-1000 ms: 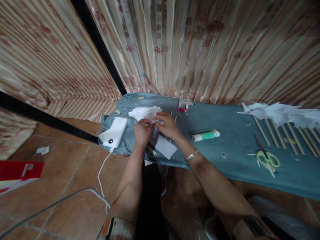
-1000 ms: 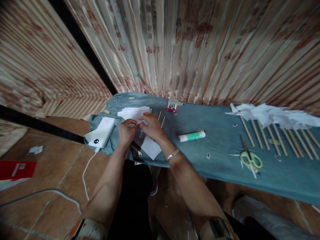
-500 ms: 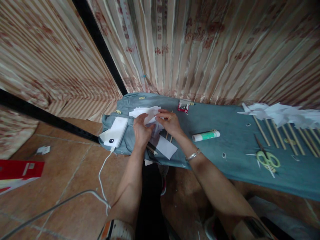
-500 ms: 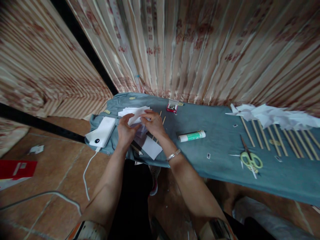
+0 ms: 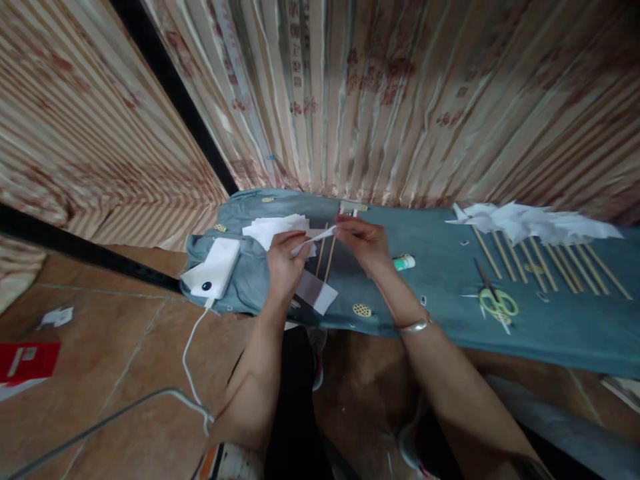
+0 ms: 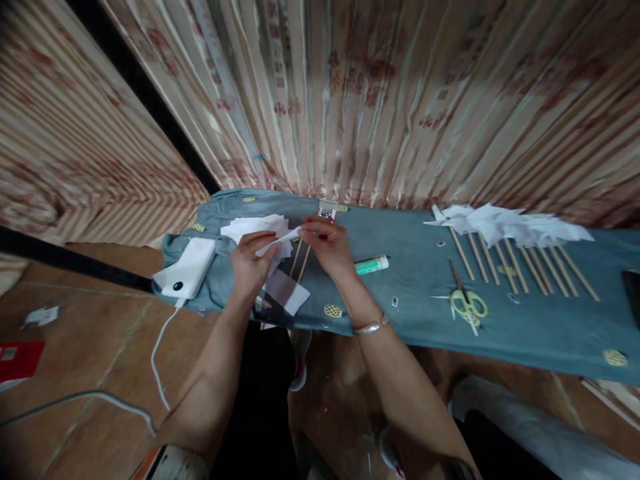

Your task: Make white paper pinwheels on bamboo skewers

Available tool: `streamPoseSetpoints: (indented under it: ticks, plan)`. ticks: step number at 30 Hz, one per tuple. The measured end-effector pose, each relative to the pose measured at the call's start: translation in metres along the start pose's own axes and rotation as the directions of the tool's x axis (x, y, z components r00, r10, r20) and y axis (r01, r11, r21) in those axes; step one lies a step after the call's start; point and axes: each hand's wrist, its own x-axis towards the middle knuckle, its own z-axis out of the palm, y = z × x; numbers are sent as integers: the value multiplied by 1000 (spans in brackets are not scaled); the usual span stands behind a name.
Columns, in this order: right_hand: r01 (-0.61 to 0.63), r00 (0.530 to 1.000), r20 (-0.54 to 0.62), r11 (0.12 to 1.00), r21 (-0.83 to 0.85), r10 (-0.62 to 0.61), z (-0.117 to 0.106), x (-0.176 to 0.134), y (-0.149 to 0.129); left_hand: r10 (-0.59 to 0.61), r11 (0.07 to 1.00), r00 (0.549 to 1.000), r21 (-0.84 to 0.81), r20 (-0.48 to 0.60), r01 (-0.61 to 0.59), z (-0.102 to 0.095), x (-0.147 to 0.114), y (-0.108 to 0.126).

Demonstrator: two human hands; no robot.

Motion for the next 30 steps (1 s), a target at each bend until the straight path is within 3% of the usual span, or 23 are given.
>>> streamPoseSetpoints:
  ticks: [5,11,15,20,26,30]
  plan:
    - [40,998,-38,956,-291,-53,-73,-52,-29,238,969,967,-93,95,-229,27,-14,47]
    - [139,984,11,727,-672,-178,-149,-122,-49,438,898,833,-196,337,-393,72,-44,99]
    - [183,975,55,630,-754,-217,-170,-153,-50,454,889,735,-201,504,-411,100,-62,121]
    - [129,988,48,619,-775,-146,-189,-172,-33,410,900,640,-177,650,-397,124,-82,135]
    - [-88,995,-88,708,-700,37,-214,-188,-12,478,870,580,-264,660,-417,133,-95,130]
    - [-183,982,-149,752,-633,114,-221,-189,-6,481,872,574,-294,662,-391,132,-96,127]
